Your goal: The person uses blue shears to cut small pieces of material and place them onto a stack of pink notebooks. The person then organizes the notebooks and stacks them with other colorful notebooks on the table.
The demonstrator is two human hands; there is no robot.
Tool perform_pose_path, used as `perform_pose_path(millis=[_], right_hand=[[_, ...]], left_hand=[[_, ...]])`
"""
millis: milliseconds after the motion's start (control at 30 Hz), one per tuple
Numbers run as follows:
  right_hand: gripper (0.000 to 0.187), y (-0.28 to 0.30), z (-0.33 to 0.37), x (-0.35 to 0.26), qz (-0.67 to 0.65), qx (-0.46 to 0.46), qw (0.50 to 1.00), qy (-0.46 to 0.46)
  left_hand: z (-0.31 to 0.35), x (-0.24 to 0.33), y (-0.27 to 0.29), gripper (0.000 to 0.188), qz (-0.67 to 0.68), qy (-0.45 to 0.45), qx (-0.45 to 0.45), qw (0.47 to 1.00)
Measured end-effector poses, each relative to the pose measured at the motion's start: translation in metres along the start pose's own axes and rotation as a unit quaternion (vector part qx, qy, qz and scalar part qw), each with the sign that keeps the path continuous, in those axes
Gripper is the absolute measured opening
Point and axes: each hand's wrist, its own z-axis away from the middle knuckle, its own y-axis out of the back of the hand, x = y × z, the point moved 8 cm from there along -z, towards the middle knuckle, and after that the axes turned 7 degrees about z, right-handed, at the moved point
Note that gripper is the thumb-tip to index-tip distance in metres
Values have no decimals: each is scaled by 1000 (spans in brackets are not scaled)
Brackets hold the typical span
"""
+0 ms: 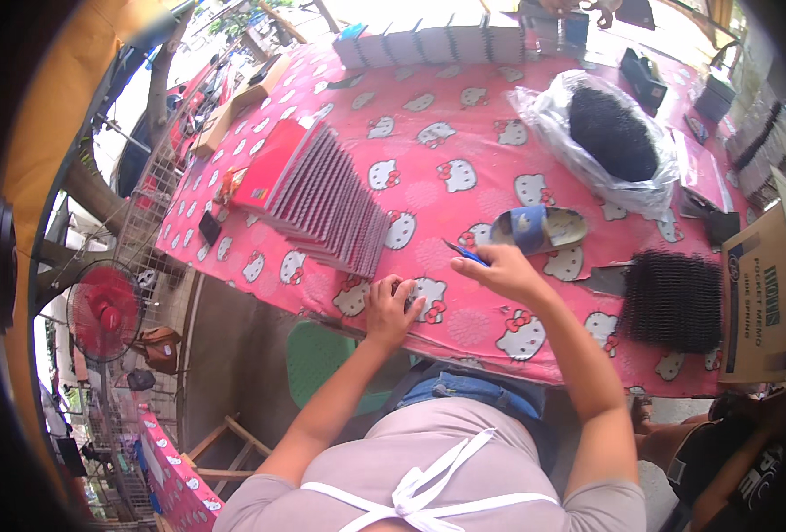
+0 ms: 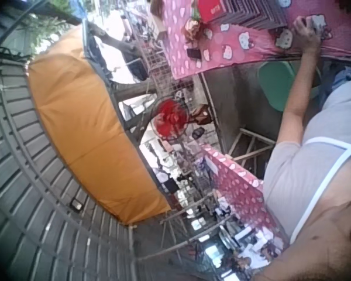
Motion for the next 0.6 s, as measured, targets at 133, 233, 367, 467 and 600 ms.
perform_pose_path(millis=[133,233,367,467,600], right_hand=[[63,-14,44,44,-397,-85,914,-13],[69,-34,69,81,-525,-153,837,-7],[73,-46,85,101,-636,-185,749,-12],[75,-36,85,109,-717,-168,676,-6],[75,-39,79,111,-739,-191,646,-10]], left_hand=[[-27,13,-24,22,7,-64,-13,998],[-63,25,-28,16,83,-37,74,993],[-115,-6,-84,19,447,233,99,858],[-170,43,-126,24,625,375,11,685],[-263,148,-148,37,761,331,-126,544]])
